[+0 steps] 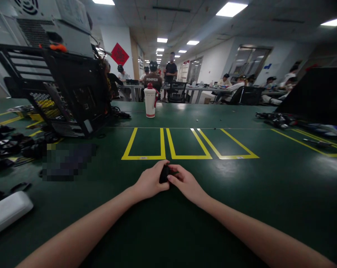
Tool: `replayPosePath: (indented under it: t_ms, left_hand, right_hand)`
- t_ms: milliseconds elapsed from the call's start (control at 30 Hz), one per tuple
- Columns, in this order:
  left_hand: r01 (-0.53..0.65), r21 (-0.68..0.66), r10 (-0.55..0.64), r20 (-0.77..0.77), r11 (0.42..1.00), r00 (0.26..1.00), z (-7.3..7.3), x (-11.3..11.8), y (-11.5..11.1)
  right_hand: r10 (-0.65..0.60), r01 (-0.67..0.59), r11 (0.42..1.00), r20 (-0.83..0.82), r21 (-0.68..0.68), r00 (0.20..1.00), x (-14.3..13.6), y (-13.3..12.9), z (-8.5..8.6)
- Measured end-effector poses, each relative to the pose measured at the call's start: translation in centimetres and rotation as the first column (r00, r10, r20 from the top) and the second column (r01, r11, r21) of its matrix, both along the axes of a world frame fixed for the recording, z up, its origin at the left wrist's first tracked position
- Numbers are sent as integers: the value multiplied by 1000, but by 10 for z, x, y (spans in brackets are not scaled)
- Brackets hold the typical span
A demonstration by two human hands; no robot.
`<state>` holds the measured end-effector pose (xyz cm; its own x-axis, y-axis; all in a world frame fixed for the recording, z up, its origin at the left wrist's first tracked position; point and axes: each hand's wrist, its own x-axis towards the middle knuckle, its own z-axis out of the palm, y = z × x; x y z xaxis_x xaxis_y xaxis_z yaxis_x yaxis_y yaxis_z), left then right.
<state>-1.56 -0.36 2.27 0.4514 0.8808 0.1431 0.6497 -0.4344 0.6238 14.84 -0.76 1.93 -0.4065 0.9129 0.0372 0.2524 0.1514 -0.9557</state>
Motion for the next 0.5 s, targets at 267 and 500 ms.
replayPosePath:
  t_ms: [267, 500]
  left_hand:
    - [125, -186, -89, 188, 975, 978, 1, -13, 10]
    - [142, -97, -129, 122, 985, 984, -4, -12, 10]
  right_hand:
    - [62, -64, 997, -35, -37, 997, 10, 14, -2]
    - [26, -26, 1000, -87, 7, 996, 8, 7, -6]
